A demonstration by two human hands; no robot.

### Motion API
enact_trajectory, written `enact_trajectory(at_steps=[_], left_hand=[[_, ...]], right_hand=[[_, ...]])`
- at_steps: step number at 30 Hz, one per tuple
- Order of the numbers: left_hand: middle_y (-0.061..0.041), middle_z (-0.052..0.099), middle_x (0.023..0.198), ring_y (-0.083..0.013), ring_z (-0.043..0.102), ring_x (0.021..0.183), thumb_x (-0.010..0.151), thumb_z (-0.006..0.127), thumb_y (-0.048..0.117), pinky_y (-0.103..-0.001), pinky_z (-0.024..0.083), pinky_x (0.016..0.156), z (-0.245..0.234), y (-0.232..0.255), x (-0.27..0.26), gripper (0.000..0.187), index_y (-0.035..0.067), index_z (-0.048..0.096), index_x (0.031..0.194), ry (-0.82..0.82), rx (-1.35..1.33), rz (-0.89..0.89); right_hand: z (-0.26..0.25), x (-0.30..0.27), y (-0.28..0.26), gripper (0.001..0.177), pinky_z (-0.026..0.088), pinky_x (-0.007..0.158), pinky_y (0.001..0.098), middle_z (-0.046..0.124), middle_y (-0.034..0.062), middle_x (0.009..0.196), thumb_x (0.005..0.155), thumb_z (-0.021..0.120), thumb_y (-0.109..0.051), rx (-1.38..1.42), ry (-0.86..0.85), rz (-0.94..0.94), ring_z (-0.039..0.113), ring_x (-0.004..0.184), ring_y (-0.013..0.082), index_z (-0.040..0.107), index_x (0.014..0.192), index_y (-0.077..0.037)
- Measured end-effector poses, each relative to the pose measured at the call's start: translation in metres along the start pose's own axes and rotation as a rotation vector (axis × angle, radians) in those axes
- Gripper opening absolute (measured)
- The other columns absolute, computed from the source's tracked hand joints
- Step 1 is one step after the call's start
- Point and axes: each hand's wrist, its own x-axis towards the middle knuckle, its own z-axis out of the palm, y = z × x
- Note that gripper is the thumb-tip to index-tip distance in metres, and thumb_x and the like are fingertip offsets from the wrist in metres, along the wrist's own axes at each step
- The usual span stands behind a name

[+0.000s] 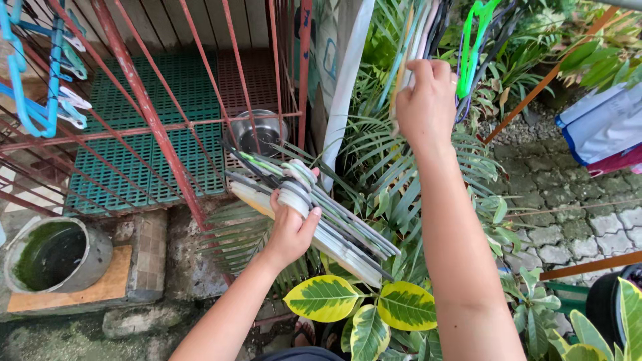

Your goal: The person takes various items of clothing from a basin, places them onto hangers, and hangs them on a wooden drying rack.

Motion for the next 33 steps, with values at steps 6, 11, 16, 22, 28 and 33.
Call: enact_trajectory(at_steps=[6, 11, 16, 22, 28, 33], left_hand=[[-0.013, 0.047, 0.160, -0.0253, 0.042, 0.146, 0.099, 0.056, 0.012, -0.049, 0.009, 0.122, -0.008, 0.002, 0.002, 0.055, 0.003, 0.040, 0.152, 0.031, 0.042, 0.034], [-0.014, 0.047, 0.159, -0.0291, 0.036, 0.149, 0.099, 0.055, 0.011, -0.050, 0.006, 0.122, -0.010, 0.006, 0.002, 0.056, 0.002, 0.039, 0.152, 0.049, 0.038, 0.039], [-0.013, 0.048, 0.159, -0.0272, 0.040, 0.147, 0.100, 0.055, 0.011, -0.050, 0.006, 0.123, -0.007, 0.010, 0.003, 0.056, 0.003, 0.039, 0.153, 0.019, 0.022, 0.018], [-0.013, 0.049, 0.157, -0.0272, 0.043, 0.145, 0.099, 0.055, 0.011, -0.050, 0.007, 0.122, 0.000, 0.015, 0.001, 0.056, 0.003, 0.040, 0.152, 0.020, 0.025, 0.031], [-0.014, 0.048, 0.158, -0.0280, 0.040, 0.146, 0.099, 0.054, 0.009, -0.051, 0.005, 0.121, 0.003, 0.023, -0.002, 0.056, 0.002, 0.039, 0.152, 0.026, 0.009, 0.029], [-0.012, 0.052, 0.154, -0.0254, 0.045, 0.143, 0.098, 0.054, 0.011, -0.051, 0.004, 0.121, 0.004, 0.028, -0.006, 0.055, 0.004, 0.041, 0.151, 0.001, 0.008, -0.015]], right_hand=[[0.034, -0.006, 0.036, 0.044, 0.054, 0.081, 0.0487, 0.055, 0.0159, 0.117, 0.081, 0.073, -0.007, -0.185, -0.043, 0.159, 0.056, 0.109, 0.0400, 0.061, 0.123, -0.012], [0.046, -0.003, 0.065, 0.048, 0.055, 0.076, 0.0467, 0.055, 0.0171, 0.114, 0.080, 0.079, -0.013, -0.244, -0.021, 0.253, 0.059, 0.105, 0.0378, 0.058, 0.123, -0.007], [0.044, 0.000, 0.075, 0.031, 0.053, 0.074, 0.0491, 0.060, 0.0128, 0.104, 0.092, 0.079, -0.026, -0.285, 0.020, 0.218, 0.062, 0.098, 0.0359, 0.057, 0.110, -0.011], [0.036, 0.015, 0.065, 0.036, 0.051, 0.074, 0.0526, 0.070, 0.0209, 0.093, 0.097, 0.069, -0.026, -0.136, -0.127, 0.320, 0.068, 0.086, 0.0434, 0.051, 0.117, -0.003], [0.027, 0.019, 0.070, 0.031, 0.053, 0.070, 0.0527, 0.073, 0.0225, 0.093, 0.103, 0.066, -0.019, -0.082, 0.001, 0.215, 0.070, 0.083, 0.0434, 0.050, 0.122, 0.000], [-0.005, 0.013, 0.065, 0.031, 0.053, 0.070, 0.0529, 0.073, 0.0238, 0.093, 0.104, 0.066, -0.017, -0.095, 0.017, 0.193, 0.070, 0.083, 0.0442, 0.051, 0.123, 0.001]])
